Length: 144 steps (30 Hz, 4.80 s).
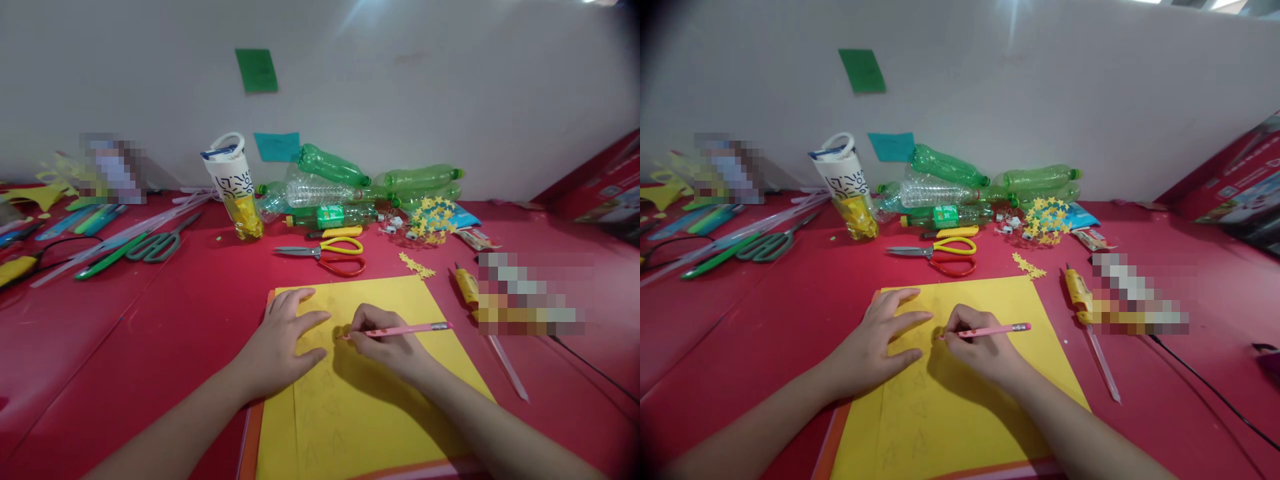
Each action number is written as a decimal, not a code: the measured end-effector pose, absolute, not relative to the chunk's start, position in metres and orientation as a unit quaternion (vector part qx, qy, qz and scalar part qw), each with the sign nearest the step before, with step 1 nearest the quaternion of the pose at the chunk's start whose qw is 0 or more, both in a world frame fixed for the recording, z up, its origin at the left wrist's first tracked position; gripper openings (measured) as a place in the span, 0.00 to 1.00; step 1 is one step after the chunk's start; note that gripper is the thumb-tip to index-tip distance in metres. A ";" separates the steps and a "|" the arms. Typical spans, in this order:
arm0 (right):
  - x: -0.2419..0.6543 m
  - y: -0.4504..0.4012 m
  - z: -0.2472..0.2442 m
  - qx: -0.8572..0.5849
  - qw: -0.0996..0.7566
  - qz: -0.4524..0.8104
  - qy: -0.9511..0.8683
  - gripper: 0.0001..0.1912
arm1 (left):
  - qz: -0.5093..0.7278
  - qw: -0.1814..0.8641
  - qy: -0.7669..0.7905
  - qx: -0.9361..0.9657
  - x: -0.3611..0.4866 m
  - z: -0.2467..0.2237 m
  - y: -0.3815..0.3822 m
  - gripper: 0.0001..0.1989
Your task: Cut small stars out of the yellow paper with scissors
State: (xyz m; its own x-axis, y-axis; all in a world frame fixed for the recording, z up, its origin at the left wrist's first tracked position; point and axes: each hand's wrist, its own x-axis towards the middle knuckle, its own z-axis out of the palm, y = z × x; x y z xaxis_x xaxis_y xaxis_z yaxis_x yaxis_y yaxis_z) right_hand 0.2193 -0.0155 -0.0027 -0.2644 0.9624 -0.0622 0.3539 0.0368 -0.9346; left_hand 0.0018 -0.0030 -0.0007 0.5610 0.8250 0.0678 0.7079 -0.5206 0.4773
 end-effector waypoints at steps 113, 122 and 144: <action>0.217 -0.017 -0.010 -0.559 0.363 0.379 -0.642 0.08 | 0.145 0.214 0.449 0.855 0.002 0.000 -0.002 0.23; 0.215 -0.019 -0.003 -0.531 0.341 0.383 -0.675 0.07 | 0.152 0.215 0.450 0.854 0.002 -0.001 -0.002 0.22; 0.214 -0.021 -0.003 -0.496 0.321 0.410 -0.696 0.07 | 0.153 0.208 0.446 0.857 0.002 -0.001 -0.001 0.22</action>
